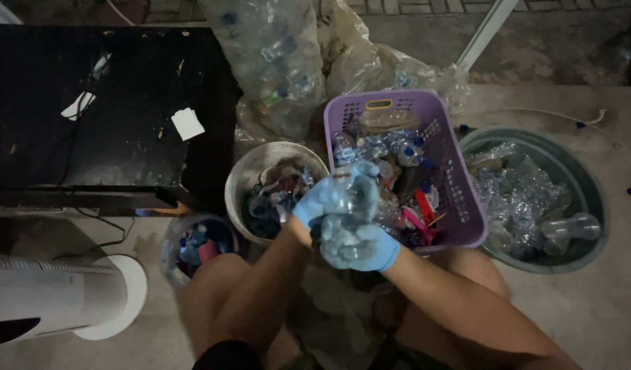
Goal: The person sits on the floor and removes labels from plastic bottles using scissors. They pick up bottles from a purple basket, cut the labels, peel them off by hand, and place the cleaned bottles into a white bucket.
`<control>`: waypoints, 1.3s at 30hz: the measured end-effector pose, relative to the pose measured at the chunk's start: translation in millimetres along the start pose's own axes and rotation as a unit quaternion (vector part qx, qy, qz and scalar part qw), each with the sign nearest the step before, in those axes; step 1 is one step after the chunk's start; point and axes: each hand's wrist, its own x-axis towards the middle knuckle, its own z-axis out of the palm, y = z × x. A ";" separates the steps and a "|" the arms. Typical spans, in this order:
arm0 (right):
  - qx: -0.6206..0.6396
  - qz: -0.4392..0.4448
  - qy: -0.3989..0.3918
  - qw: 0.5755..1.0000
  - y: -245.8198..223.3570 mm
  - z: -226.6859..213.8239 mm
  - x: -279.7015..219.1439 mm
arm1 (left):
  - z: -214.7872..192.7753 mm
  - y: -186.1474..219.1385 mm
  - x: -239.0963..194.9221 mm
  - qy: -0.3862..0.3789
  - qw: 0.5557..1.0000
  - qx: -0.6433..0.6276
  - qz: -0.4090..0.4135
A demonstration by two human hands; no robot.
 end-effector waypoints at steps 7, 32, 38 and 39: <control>-0.120 -0.065 0.061 0.989 4.9 -39.5 -14.8 | 49.4 5.8 -8.2 0.142 0.961 0.231 0.050; -0.621 -0.096 0.412 0.660 -27.6 -57.7 17.4 | 17.6 5.4 -14.1 0.474 0.592 0.648 -0.071; -0.735 -0.053 0.428 0.524 -30.5 -76.0 19.8 | -3.8 -4.4 -11.4 0.505 0.529 0.672 -0.118; -0.733 -0.055 0.430 0.525 -30.9 -81.2 20.9 | -20.7 -7.4 -16.7 0.503 0.529 0.673 -0.121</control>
